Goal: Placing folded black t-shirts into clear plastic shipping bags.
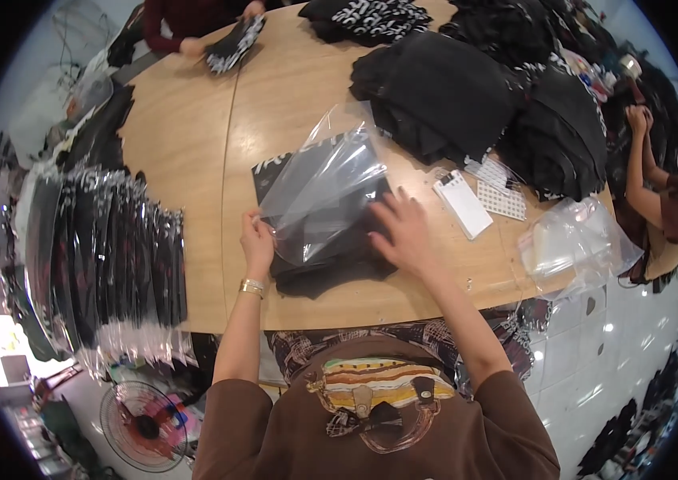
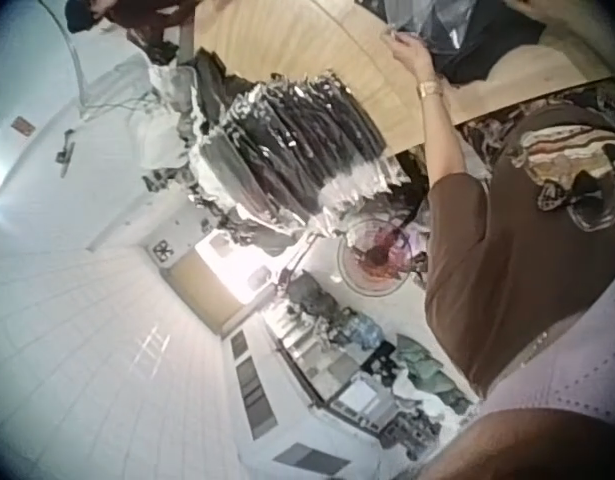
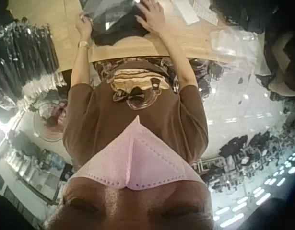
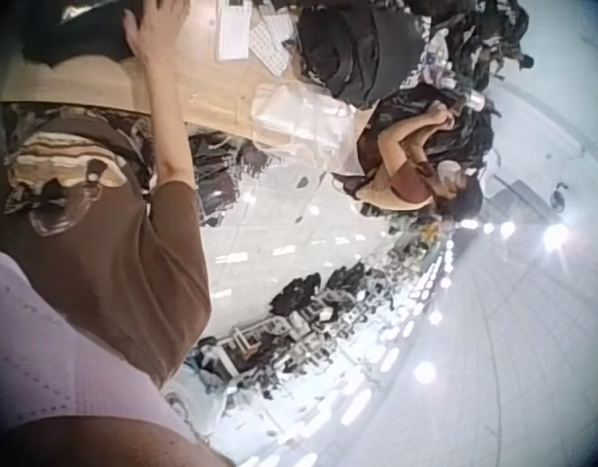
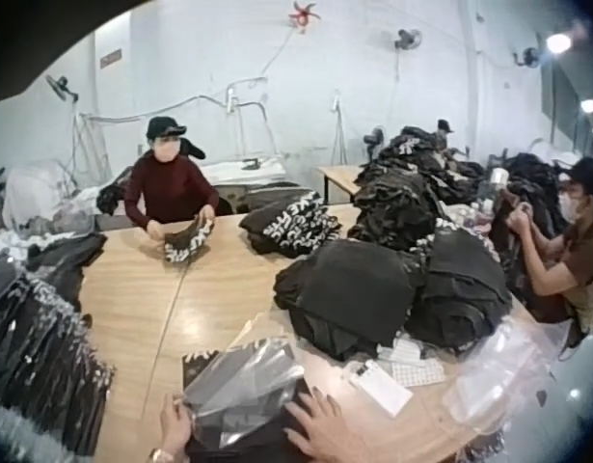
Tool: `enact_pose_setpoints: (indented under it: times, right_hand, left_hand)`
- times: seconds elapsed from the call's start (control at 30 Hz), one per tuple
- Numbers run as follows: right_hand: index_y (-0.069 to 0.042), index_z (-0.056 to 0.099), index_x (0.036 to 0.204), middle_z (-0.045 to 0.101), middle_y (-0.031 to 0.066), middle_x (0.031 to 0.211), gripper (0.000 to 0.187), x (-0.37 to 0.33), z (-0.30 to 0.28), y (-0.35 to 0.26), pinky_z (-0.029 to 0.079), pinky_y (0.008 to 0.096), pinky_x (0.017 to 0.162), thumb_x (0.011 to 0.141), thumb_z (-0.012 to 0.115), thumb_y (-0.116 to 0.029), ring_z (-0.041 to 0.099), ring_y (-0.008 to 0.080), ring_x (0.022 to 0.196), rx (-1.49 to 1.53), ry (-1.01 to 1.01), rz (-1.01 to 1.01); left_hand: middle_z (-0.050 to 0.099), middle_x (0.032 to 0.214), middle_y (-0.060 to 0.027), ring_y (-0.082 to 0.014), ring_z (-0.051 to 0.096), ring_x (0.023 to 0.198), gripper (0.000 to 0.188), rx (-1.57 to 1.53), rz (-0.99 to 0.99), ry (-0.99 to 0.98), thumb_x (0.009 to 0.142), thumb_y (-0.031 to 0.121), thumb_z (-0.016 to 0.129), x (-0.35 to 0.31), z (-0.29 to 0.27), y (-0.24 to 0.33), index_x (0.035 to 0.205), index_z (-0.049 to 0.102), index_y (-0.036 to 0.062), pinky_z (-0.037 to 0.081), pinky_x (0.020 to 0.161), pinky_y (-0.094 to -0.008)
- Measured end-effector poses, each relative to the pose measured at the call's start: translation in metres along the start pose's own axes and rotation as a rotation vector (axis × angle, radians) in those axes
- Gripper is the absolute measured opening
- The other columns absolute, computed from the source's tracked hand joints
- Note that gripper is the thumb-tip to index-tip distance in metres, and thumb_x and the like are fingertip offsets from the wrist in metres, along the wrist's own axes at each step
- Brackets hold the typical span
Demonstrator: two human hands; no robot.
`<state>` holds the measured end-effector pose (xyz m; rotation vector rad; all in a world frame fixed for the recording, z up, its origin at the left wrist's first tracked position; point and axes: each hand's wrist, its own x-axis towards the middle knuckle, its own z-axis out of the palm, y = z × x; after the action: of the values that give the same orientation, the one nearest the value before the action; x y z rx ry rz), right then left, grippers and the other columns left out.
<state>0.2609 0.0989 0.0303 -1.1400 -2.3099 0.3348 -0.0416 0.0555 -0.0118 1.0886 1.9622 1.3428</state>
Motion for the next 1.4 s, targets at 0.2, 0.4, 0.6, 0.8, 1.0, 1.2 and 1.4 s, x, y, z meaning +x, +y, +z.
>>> enact_pose_setpoints:
  times: [0.2,0.4,0.6,0.8,1.0,1.2,1.4]
  right_hand:
    - [-0.021,0.046,0.129,0.034,0.0166,0.138,0.053,-0.013,0.037,-0.040,0.019,0.0551,0.104,0.083,0.053,-0.045,0.025,0.0406,0.129,-0.160,-0.301,-0.165]
    - [-0.009,0.047,0.122,0.050,0.0156,0.117,0.054,-0.018,0.021,-0.056,0.031,0.0472,0.095,0.078,0.061,-0.036,0.043,0.0333,0.112,0.315,-0.370,-0.017]
    - [-0.001,0.053,0.105,0.058,0.0148,0.093,0.040,0.057,0.056,-0.012,0.043,0.0359,0.075,0.075,0.066,-0.025,0.055,0.0291,0.083,0.275,0.372,0.259]
    - [-0.002,0.063,0.087,0.060,0.0040,0.071,0.014,0.066,0.037,0.006,0.045,0.0227,0.053,0.084,0.058,-0.013,0.057,0.0101,0.068,0.913,-0.288,0.663]
    - [-0.002,0.062,0.106,0.060,0.0051,0.077,0.024,0.012,0.019,0.000,0.050,0.0237,0.052,0.085,0.054,-0.008,0.057,0.0101,0.069,0.905,0.012,0.800]
    - [0.002,0.061,0.099,0.059,0.0031,0.072,0.017,-0.034,0.003,0.020,0.046,0.0226,0.049,0.085,0.054,-0.004,0.054,0.0091,0.059,1.058,-0.041,1.046]
    - [0.001,0.060,0.088,0.057,0.0018,0.067,0.013,-0.031,0.005,0.015,0.046,0.0224,0.050,0.083,0.062,-0.011,0.053,0.0078,0.055,1.174,0.058,1.032]
  left_hand:
    - [0.057,0.062,-0.0059,-0.0108,0.052,0.045,0.021,0.007,-0.084,0.222,0.090,0.009,0.043,-0.049,-0.029,-0.045,0.109,0.048,0.0052,0.040,0.041,-0.0273]
    - [0.054,0.059,-0.0025,-0.0089,0.048,0.040,0.028,-0.128,-0.258,0.106,0.088,0.010,0.050,-0.075,-0.076,-0.042,0.115,0.045,0.0064,0.036,0.036,-0.0246]
    - [0.051,0.060,-0.0006,-0.0069,0.046,0.039,0.031,-0.010,-0.230,0.090,0.084,0.006,0.056,-0.043,-0.089,-0.019,0.113,0.045,0.0046,0.035,0.034,-0.0212]
    - [0.059,0.093,-0.0149,-0.0224,0.060,0.079,0.039,0.257,-0.084,0.244,0.083,0.017,0.060,-0.033,-0.088,0.001,0.117,0.047,0.0067,0.048,0.066,-0.0347]
    - [0.048,0.121,-0.0199,-0.0386,0.035,0.122,0.049,0.785,0.391,0.198,0.076,0.021,0.067,-0.066,-0.057,0.104,0.120,0.049,0.0087,0.032,0.097,-0.0457]
    - [0.036,0.136,-0.0193,-0.0425,0.023,0.130,0.070,0.833,0.145,-0.578,0.070,0.024,0.074,-0.058,-0.040,0.067,0.131,0.042,0.0152,0.025,0.101,-0.0569]
    - [0.038,0.135,-0.0169,-0.0422,0.024,0.129,0.061,1.103,0.329,-0.241,0.073,0.017,0.068,-0.018,-0.041,0.038,0.128,0.044,0.0123,0.026,0.099,-0.0579]
